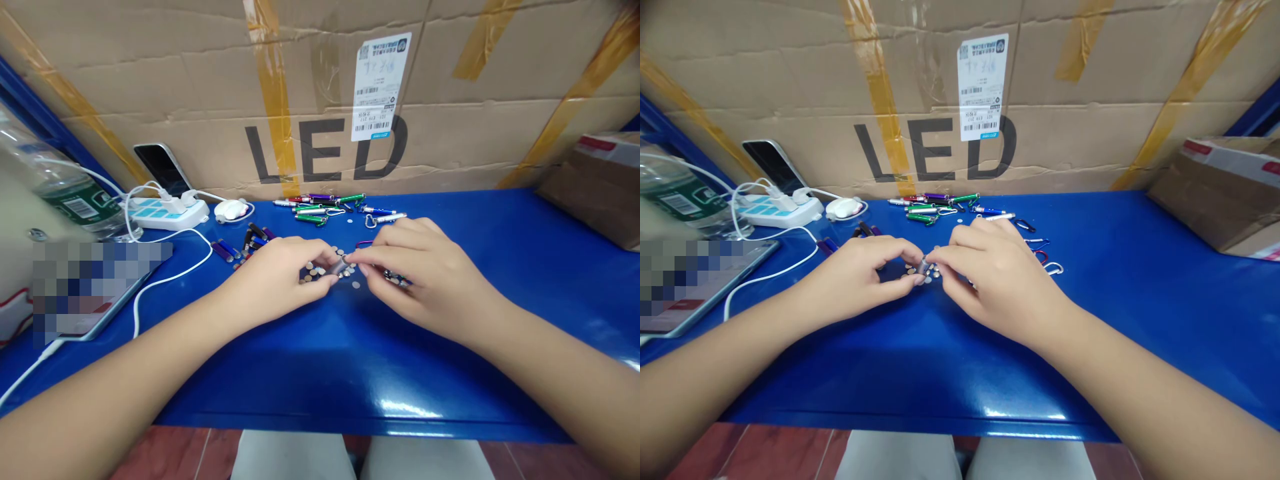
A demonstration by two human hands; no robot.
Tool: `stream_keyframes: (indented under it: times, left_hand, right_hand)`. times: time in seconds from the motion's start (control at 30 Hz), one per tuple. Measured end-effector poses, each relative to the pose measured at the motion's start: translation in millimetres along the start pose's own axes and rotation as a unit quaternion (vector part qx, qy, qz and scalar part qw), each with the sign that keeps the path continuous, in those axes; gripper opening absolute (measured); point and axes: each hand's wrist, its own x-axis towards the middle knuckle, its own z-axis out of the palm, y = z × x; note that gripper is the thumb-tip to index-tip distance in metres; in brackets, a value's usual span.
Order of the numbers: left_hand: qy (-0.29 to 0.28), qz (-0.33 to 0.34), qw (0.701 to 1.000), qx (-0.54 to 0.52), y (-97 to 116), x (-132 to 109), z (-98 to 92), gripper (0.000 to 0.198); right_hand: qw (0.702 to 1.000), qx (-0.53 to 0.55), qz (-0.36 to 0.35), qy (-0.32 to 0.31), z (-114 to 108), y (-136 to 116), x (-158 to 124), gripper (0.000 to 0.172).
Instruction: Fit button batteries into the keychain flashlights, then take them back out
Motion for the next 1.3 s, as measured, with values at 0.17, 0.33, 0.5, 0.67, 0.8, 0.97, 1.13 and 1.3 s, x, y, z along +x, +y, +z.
stream_keyframes:
  times: [0.17, 0.33, 0.5, 0.67, 0.8, 0.97, 1.13, 1.3]
  left_hand:
    - [0.001, 0.004, 1.0, 0.01, 0, 1, 0.6, 0.011]
    - [-0.003, 0.0, 1.0, 0.015, -3, 1, 0.8, 0.01]
    - [0.003, -0.009, 0.999, 0.042, -8, 1, 0.4, 0.012]
    - [0.002, -0.014, 0.998, 0.065, -8, 2, 0.8, 0.013]
    - [0.0, -0.005, 0.998, 0.07, -7, 2, 0.8, 0.013]
    - [-0.005, -0.01, 0.998, 0.065, -8, 2, 1.0, 0.014]
    - [-0.009, -0.011, 0.998, 0.068, -7, 2, 1.7, 0.014]
    - [-0.013, -0.01, 0.998, 0.067, -8, 2, 1.9, 0.013]
  right_hand:
    - [1.0, 0.004, 0.006, -0.025, -1, -2, 0, 0.027]
    - [0.999, 0.029, 0.025, -0.023, -2, -2, 0, 0.027]
    - [0.992, 0.008, 0.12, -0.049, 6, 11, 2, 0.021]
    - [0.977, -0.056, 0.137, -0.155, 23, 22, 1, 0.022]
    - [0.971, -0.066, 0.139, -0.181, 27, 23, 4, 0.021]
    - [0.966, -0.041, 0.169, -0.19, 25, 21, 8, 0.019]
    - [0.967, -0.023, 0.169, -0.187, 26, 19, 9, 0.019]
    - [0.969, 0.001, 0.179, -0.17, 22, 19, 9, 0.014]
